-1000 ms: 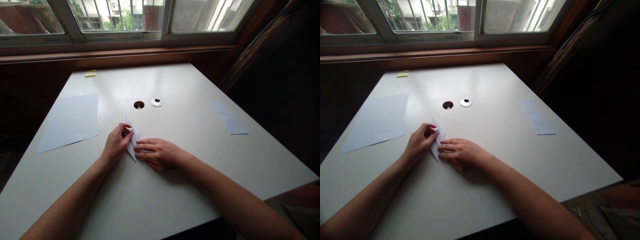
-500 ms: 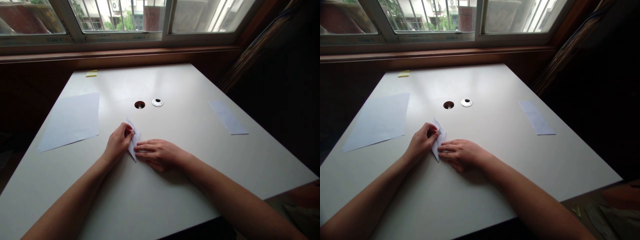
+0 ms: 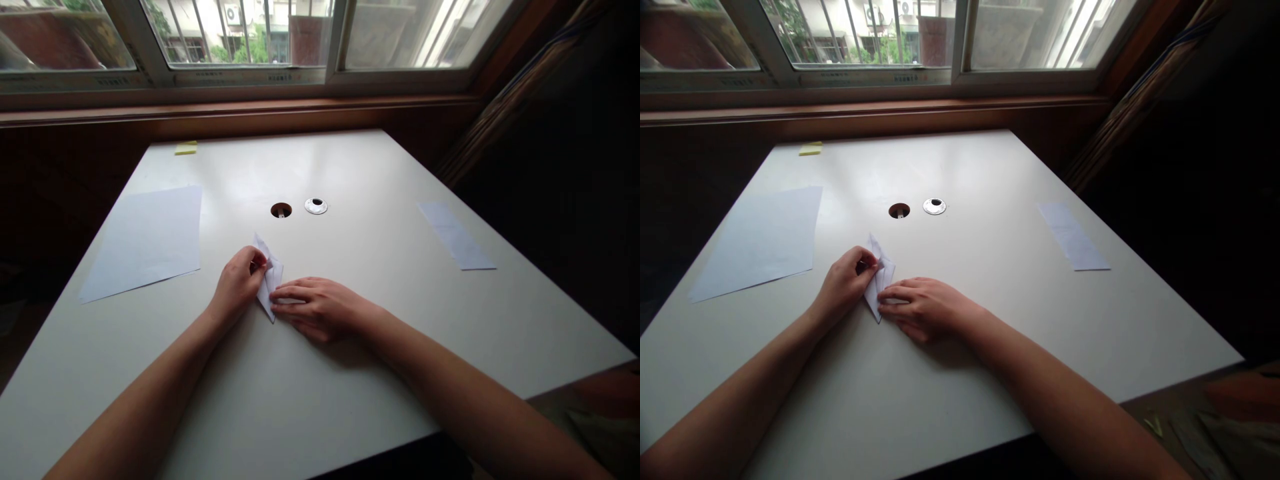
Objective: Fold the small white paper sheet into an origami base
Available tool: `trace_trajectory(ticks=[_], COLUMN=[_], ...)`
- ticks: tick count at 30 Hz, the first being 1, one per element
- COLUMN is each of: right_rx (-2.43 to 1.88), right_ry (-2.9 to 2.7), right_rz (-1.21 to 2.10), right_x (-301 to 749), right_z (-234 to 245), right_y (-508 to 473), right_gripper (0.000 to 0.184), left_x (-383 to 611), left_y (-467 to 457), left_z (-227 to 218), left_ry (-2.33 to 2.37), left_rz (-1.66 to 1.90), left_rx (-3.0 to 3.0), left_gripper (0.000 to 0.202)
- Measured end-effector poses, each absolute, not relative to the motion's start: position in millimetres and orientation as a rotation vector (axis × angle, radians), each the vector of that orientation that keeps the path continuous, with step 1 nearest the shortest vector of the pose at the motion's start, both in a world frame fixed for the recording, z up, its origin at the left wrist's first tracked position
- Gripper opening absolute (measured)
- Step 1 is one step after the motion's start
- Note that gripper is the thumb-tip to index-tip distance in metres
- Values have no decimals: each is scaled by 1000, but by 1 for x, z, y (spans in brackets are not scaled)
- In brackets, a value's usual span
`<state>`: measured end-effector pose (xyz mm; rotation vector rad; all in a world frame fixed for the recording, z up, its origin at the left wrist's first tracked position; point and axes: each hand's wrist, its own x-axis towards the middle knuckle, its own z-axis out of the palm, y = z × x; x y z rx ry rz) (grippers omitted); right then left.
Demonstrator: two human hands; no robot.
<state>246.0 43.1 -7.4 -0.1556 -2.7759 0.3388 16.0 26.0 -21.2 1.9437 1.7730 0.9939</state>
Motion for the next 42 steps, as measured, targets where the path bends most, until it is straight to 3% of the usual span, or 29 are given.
trace_trajectory(ticks=[9,16,36,42], right_rx=[-171,-167,-200,-201], right_ry=[-2797,-2786,-2804,-2809], right_rz=[341,334,353,362], right_x=[247,246,244,244], right_z=[-7,-8,-7,-7], right_y=[43,43,41,40], right_gripper=[43,42,42,43], left_x=[17,16,16,16], left_y=[25,26,28,30], left_z=[-20,-21,-25,-27], left_ry=[1795,1779,1812,1775], left_rz=[985,978,974,947], left_rx=[1918,1924,1918,2061], left_gripper=[4,20,4,11])
